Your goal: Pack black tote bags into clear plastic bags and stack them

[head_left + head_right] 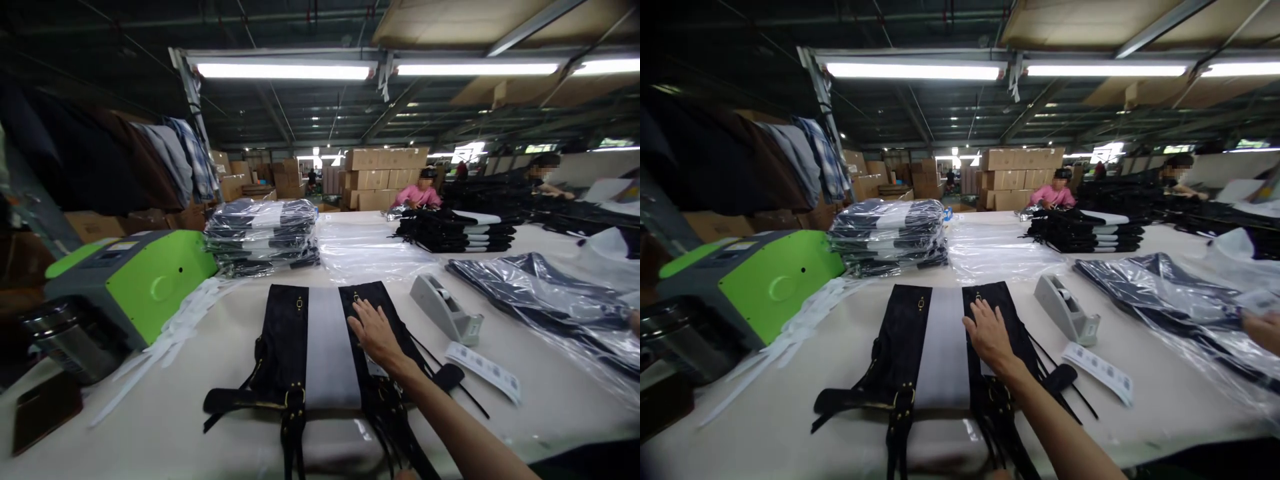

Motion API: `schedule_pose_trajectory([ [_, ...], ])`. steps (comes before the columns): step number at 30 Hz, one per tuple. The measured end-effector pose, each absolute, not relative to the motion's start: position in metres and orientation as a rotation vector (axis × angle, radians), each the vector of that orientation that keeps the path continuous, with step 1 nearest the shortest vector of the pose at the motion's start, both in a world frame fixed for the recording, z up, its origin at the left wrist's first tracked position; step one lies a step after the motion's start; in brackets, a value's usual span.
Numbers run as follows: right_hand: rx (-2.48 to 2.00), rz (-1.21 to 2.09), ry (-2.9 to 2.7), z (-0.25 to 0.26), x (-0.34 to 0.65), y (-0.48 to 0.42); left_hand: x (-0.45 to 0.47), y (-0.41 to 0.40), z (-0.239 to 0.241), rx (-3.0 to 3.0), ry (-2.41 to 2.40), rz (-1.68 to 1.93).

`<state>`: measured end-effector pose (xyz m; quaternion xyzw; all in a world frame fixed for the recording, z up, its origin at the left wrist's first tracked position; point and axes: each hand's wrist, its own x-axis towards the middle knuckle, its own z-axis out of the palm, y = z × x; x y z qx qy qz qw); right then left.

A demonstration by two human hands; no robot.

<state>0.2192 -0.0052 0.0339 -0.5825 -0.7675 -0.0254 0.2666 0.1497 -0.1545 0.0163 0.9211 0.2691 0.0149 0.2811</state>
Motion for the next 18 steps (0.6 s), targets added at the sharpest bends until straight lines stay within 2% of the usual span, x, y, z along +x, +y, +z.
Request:
schedule_pose_trajectory([
  [4, -1.579, -0.151, -2.092, -0.009, 0.219, 0.011, 0.079, -0.086, 0.049, 2.506, 0.925, 0.150],
  [6, -1.609, -0.159, -2.090, -0.026, 0.224, 0.012, 0.021, -0.058, 0.046, 2.482, 1.449, 0.369],
  [9, -1.633, -0.128, -2.110, -0.037, 0.228, 0.011, -0.063, -0.034, 0.008, 2.360, 2.086, 0.529],
  [14, -1.749, 0.104, -2.103, -0.028, 0.225, 0.008, -0.137, -0.027, -0.060, 2.320, 1.961, 0.511],
  [16, -1.814, 0.303, -2.083, -0.019, 0.228, 0.009, -0.145, -0.022, -0.058, 2.306, 1.925, 0.400],
  [18, -1.846, 0.576, -2.036, -0.005, 0.234, 0.016, -0.144, -0.011, -0.036, 2.313, 1.974, 0.315],
])
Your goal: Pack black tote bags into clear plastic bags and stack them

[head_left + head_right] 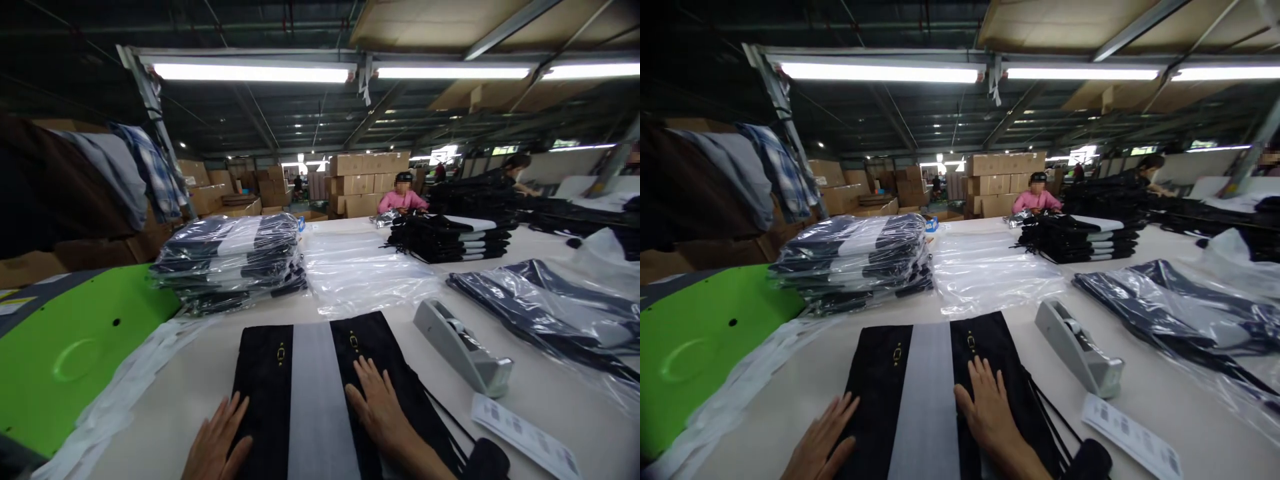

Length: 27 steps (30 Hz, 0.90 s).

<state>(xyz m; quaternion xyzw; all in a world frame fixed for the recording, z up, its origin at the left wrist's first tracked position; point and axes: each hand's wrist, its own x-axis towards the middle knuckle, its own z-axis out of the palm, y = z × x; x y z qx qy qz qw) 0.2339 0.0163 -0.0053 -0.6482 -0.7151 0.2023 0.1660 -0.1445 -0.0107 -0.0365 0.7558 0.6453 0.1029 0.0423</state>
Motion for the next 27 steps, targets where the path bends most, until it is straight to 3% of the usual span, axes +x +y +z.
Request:
schedule_pose_trajectory([
  [3, -1.805, 0.748, -1.947, 0.029, 0.238, 0.044, -0.126, 0.029, 0.016, 2.444, 2.051, 0.344],
  [7, -1.792, 0.489, -1.958, 0.067, 0.224, 0.108, -0.086, 0.103, 0.055, 2.453, 2.176, 0.211],
  [10, -1.876, 0.331, -2.000, 0.061, 0.220, 0.150, -0.078, 0.141, 0.034, 2.300, 2.326, 0.002],
  [14, -2.009, 0.201, -2.064, 0.008, 0.241, 0.175, -0.108, 0.157, -0.012, 2.495, 2.034, -0.328],
  [17, -2.004, 0.112, -2.085, -0.025, 0.254, 0.174, -0.125, 0.159, -0.013, 2.493, 1.948, -0.413],
  [22, -1.942, 0.011, -2.052, -0.033, 0.252, 0.169, -0.058, 0.198, 0.035, 2.635, 2.121, -0.012],
  [27, -1.890, -0.038, -1.977, -0.032, 0.251, 0.168, 0.077, 0.268, 0.035, 2.922, 1.593, 0.281],
])
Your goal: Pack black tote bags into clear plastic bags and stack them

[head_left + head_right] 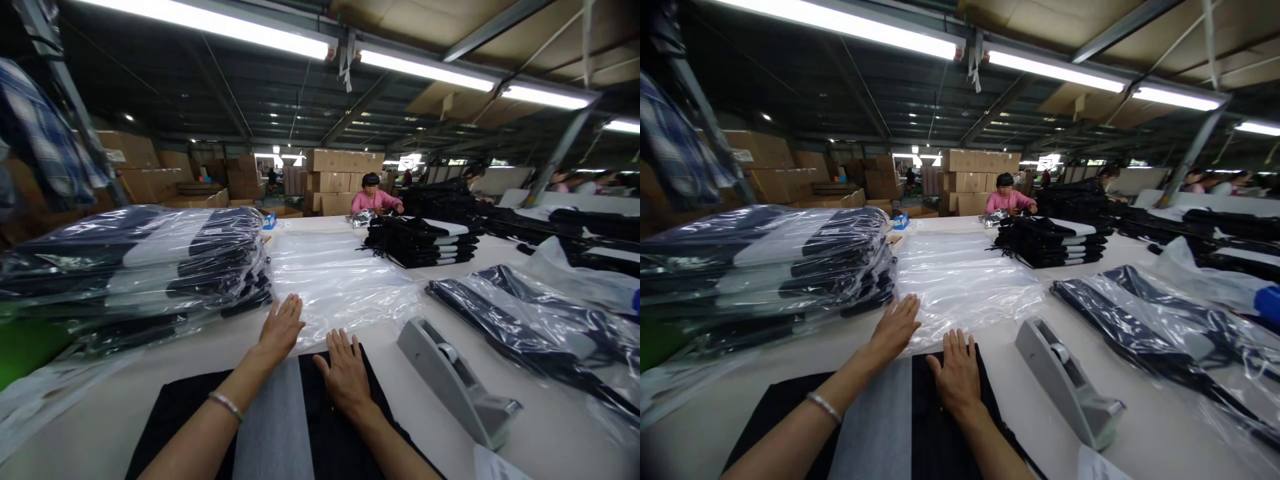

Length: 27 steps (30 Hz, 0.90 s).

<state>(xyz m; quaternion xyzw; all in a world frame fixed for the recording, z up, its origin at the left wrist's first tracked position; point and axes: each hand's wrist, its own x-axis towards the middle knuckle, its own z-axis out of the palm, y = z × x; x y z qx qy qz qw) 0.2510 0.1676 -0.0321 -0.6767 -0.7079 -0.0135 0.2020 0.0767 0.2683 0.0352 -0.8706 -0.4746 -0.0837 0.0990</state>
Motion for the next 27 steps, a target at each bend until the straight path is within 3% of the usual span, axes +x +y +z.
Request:
schedule_pose_trajectory([
  [8, -1.867, -0.002, -1.949, -0.033, 0.253, 0.169, 0.135, 0.328, -0.014, -2.630, -1.596, -0.232],
  [15, -1.866, 0.021, -1.929, -0.032, 0.252, 0.169, 0.116, 0.354, 0.002, -2.545, -1.828, -0.275],
  [22, -1.839, 0.019, -1.904, -0.034, 0.252, 0.168, 0.104, 0.311, 0.009, -2.783, -1.517, -0.299],
  [27, -1.844, 0.012, -1.907, -0.033, 0.252, 0.168, 0.112, 0.310, 0.002, -2.836, -1.557, -0.213],
])
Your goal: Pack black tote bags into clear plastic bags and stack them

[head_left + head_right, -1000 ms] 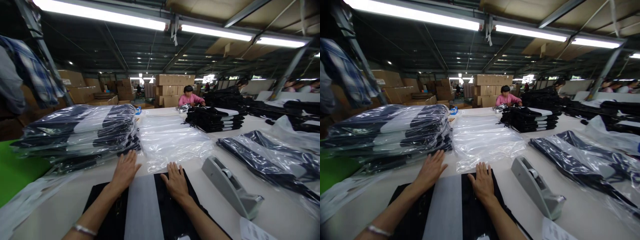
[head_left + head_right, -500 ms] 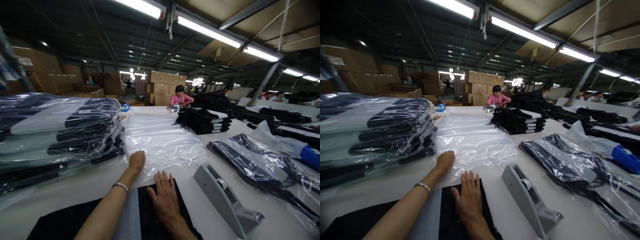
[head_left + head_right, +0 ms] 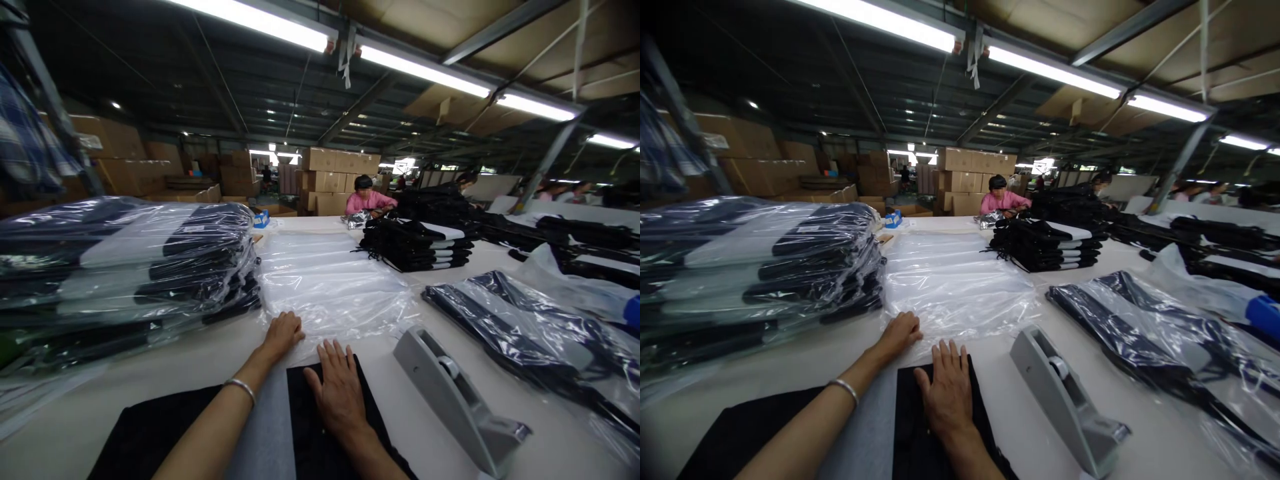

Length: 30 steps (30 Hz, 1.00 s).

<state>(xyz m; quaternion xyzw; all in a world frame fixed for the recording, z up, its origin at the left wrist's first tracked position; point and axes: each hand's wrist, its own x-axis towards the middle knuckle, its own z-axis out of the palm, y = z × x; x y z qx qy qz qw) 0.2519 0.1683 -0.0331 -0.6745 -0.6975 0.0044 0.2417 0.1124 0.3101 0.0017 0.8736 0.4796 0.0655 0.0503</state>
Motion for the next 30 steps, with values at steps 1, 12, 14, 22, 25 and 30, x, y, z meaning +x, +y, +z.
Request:
schedule_pose_trajectory([
  [1, -1.844, 0.001, -1.907, -0.034, 0.253, 0.169, 0.113, 0.313, 0.003, 2.647, 1.483, 0.189],
  [12, -1.524, -0.260, -1.664, -0.044, 0.259, 0.176, 0.059, 0.289, 0.067, 2.763, 1.641, 0.151],
  [14, -1.463, -0.315, -1.661, -0.040, 0.260, 0.177, 0.045, 0.272, 0.078, 2.732, 1.689, 0.176],
  [22, -1.350, -0.430, -2.006, -0.013, 0.266, 0.171, 0.013, 0.173, 0.111, 2.496, 1.936, 0.301],
  [25, -1.237, -0.518, -2.074, 0.008, 0.251, 0.170, 0.007, 0.148, 0.124, 2.456, 2.019, 0.493],
  [30, -1.115, -0.481, -2.230, 0.040, 0.217, 0.155, -0.002, 0.097, 0.139, 2.528, 1.944, 0.809],
])
